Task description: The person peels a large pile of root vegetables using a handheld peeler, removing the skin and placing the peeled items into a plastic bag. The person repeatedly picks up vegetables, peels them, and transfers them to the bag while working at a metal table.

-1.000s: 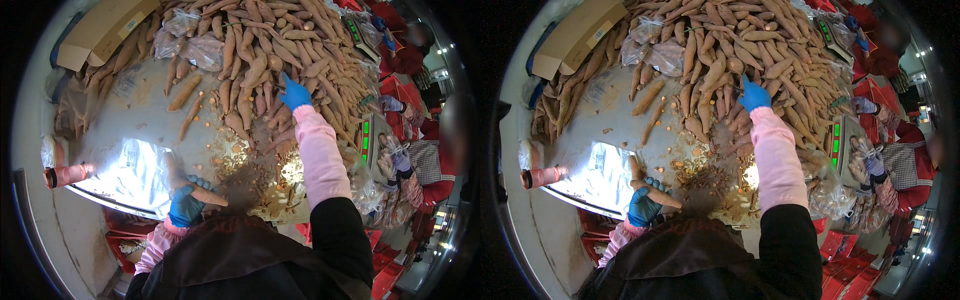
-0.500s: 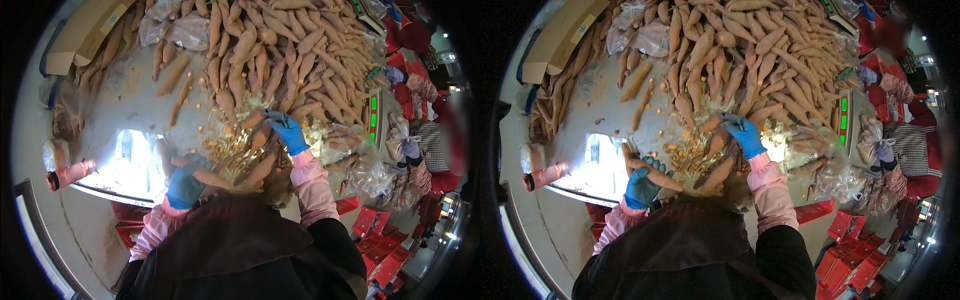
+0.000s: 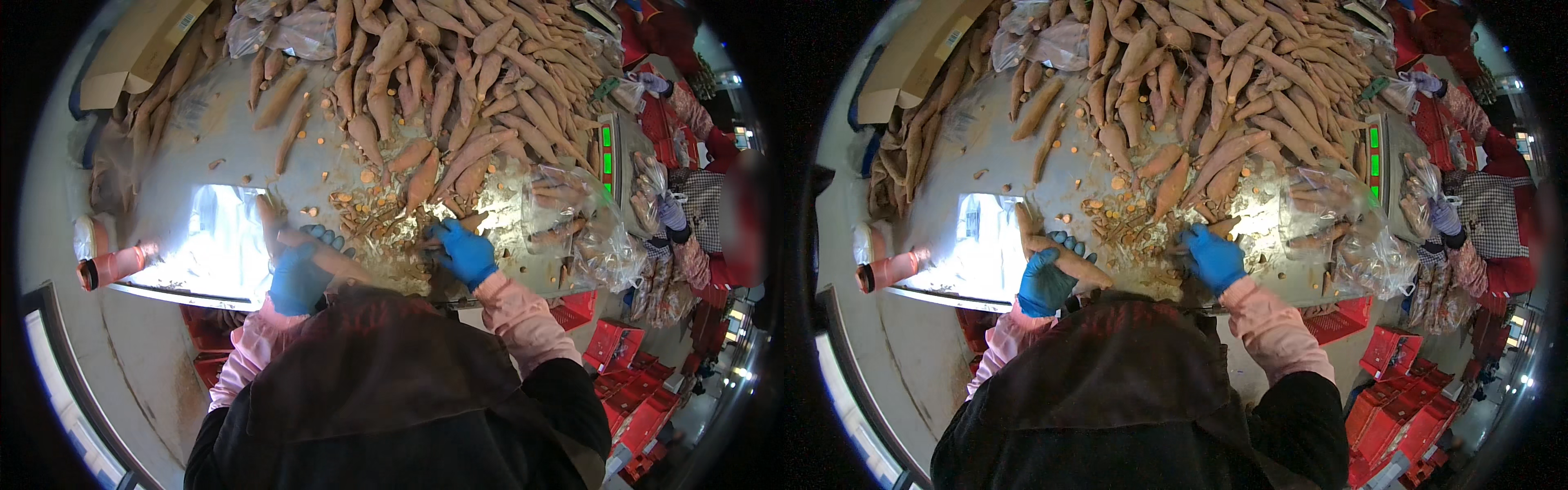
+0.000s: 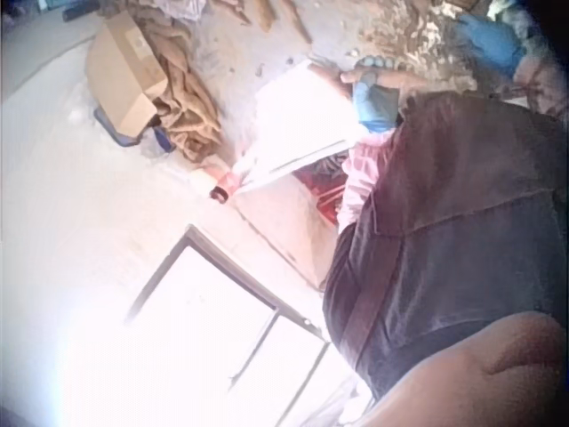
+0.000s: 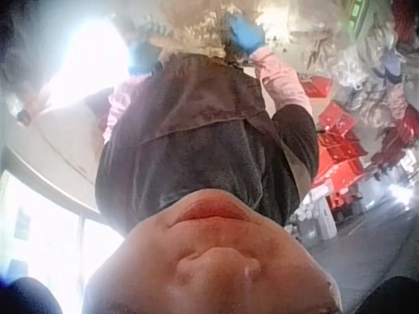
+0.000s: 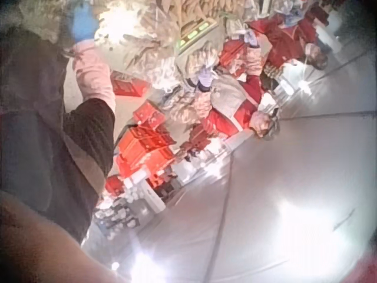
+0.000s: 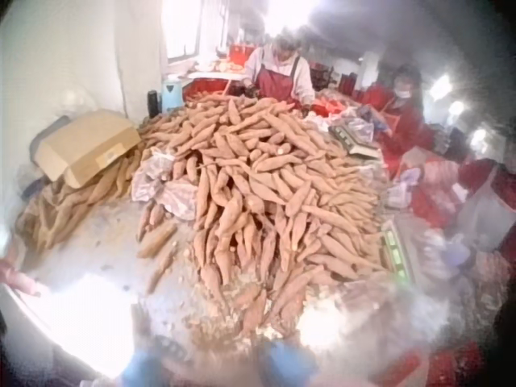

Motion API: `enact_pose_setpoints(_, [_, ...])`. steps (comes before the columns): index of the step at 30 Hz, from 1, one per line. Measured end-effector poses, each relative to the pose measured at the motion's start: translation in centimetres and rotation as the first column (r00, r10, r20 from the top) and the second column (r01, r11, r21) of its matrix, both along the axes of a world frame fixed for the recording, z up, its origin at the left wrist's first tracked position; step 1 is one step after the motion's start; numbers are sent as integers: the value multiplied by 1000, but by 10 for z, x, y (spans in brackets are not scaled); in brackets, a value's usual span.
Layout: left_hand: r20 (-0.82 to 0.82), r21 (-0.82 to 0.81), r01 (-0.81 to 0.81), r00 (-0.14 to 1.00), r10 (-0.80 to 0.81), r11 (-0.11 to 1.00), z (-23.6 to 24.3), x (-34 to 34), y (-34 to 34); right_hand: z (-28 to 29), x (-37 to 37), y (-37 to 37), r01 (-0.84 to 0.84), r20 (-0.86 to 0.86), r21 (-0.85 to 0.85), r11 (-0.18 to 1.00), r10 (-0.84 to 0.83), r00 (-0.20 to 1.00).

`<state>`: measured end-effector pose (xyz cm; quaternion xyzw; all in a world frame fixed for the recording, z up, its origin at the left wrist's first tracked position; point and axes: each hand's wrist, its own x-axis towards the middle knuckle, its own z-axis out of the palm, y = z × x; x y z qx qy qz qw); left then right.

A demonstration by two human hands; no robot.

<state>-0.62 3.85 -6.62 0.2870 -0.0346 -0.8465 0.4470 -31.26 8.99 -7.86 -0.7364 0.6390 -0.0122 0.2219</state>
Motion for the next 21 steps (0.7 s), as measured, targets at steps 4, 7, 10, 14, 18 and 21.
enact_pose_setpoints(4, [287, 145, -169, 950, 122, 975, -41, 11, 13, -3, -9, -26, 185, 224, 51, 981, -192, 955])
enact_pose_setpoints(7, [171, -34, -10, 985, 16, 999, 9, -4, 7, 24, 10, -29, 273, 814, 523, 808, -568, 122])
enact_pose_setpoints(10, [161, -332, 155, 981, -106, 930, 27, -11, 2, 43, 38, -27, 105, 823, 545, 832, -508, -255])
enact_pose_setpoints(14, [577, -526, 452, 812, -88, 721, 53, -19, -6, 44, 57, -16, 156, 868, 485, 860, -453, -202])
enact_pose_setpoints(18, [790, -575, 665, 602, 113, 476, 76, -41, 0, 87, 95, -14, 244, 980, 199, 949, -200, -21])
enact_pose_setpoints(21, [874, -472, 817, 385, 297, 331, 75, -37, -2, 91, 81, -12, 183, 946, -15, 983, -46, 321])
